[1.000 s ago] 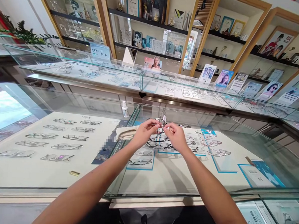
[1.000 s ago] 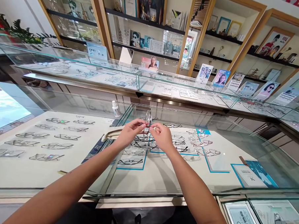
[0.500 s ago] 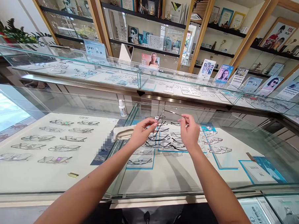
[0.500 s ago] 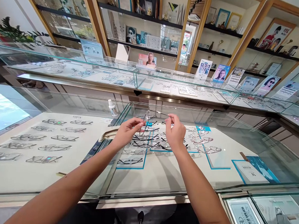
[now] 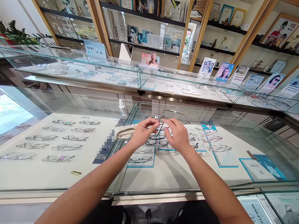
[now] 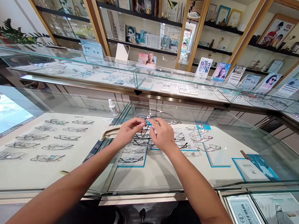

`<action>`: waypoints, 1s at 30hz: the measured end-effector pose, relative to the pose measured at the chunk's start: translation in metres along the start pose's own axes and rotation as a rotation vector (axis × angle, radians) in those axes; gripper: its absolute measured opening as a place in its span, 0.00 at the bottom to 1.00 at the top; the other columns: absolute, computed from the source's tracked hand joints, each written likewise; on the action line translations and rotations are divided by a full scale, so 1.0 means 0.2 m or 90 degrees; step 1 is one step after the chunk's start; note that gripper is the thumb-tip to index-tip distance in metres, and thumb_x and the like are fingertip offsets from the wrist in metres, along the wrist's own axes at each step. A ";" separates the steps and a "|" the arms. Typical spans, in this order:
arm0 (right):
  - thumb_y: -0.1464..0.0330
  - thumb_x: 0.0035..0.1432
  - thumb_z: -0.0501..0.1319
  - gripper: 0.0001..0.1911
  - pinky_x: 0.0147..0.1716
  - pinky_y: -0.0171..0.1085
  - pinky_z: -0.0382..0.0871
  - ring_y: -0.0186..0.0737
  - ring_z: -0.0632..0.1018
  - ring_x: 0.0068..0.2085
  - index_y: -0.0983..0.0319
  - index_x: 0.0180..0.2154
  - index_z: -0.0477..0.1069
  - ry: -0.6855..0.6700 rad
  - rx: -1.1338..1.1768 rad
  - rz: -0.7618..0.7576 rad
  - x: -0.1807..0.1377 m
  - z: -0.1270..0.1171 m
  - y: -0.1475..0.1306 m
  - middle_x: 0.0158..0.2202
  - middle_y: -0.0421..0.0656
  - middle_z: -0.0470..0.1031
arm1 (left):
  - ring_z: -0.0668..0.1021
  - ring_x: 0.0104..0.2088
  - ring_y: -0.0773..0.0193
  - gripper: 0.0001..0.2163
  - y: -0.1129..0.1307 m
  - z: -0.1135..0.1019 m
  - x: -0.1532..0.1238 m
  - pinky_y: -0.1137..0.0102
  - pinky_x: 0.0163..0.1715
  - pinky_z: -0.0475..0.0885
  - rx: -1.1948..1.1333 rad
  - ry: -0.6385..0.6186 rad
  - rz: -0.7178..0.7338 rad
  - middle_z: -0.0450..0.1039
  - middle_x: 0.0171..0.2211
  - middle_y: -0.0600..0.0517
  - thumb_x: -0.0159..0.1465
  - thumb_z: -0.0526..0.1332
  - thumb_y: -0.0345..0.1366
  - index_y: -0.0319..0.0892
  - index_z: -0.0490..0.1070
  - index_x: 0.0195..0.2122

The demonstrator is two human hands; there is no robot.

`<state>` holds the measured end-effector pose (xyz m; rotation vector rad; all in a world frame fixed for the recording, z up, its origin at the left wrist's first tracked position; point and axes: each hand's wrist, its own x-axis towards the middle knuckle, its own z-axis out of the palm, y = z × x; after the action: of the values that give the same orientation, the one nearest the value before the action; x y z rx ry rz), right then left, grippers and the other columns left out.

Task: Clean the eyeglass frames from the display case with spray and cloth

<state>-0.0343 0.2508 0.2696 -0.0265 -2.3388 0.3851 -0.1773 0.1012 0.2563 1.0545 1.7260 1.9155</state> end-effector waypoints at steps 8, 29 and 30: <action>0.65 0.72 0.59 0.17 0.60 0.50 0.75 0.55 0.79 0.62 0.61 0.57 0.78 0.029 -0.021 0.005 0.01 -0.01 0.04 0.73 0.57 0.67 | 0.80 0.52 0.49 0.23 0.00 0.01 0.00 0.59 0.44 0.85 -0.044 0.000 -0.039 0.81 0.49 0.43 0.60 0.74 0.58 0.44 0.78 0.42; 0.62 0.74 0.59 0.15 0.64 0.53 0.64 0.44 0.79 0.33 0.59 0.35 0.79 -0.096 -0.093 0.068 0.03 -0.05 0.11 0.29 0.43 0.83 | 0.81 0.55 0.52 0.20 0.02 -0.04 0.03 0.60 0.45 0.85 -0.120 0.084 -0.011 0.79 0.53 0.44 0.63 0.74 0.54 0.44 0.75 0.43; 0.62 0.73 0.59 0.13 0.66 0.54 0.63 0.47 0.82 0.39 0.59 0.40 0.80 -0.082 -0.092 0.048 0.02 -0.04 0.09 0.35 0.45 0.86 | 0.81 0.56 0.51 0.20 0.02 -0.04 0.02 0.60 0.45 0.85 -0.111 0.077 -0.012 0.79 0.53 0.44 0.62 0.74 0.54 0.44 0.75 0.42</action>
<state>-0.0335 0.2720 0.2737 -0.1649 -2.4948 0.2600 -0.1846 0.0985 0.2619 0.8736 1.5883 2.1127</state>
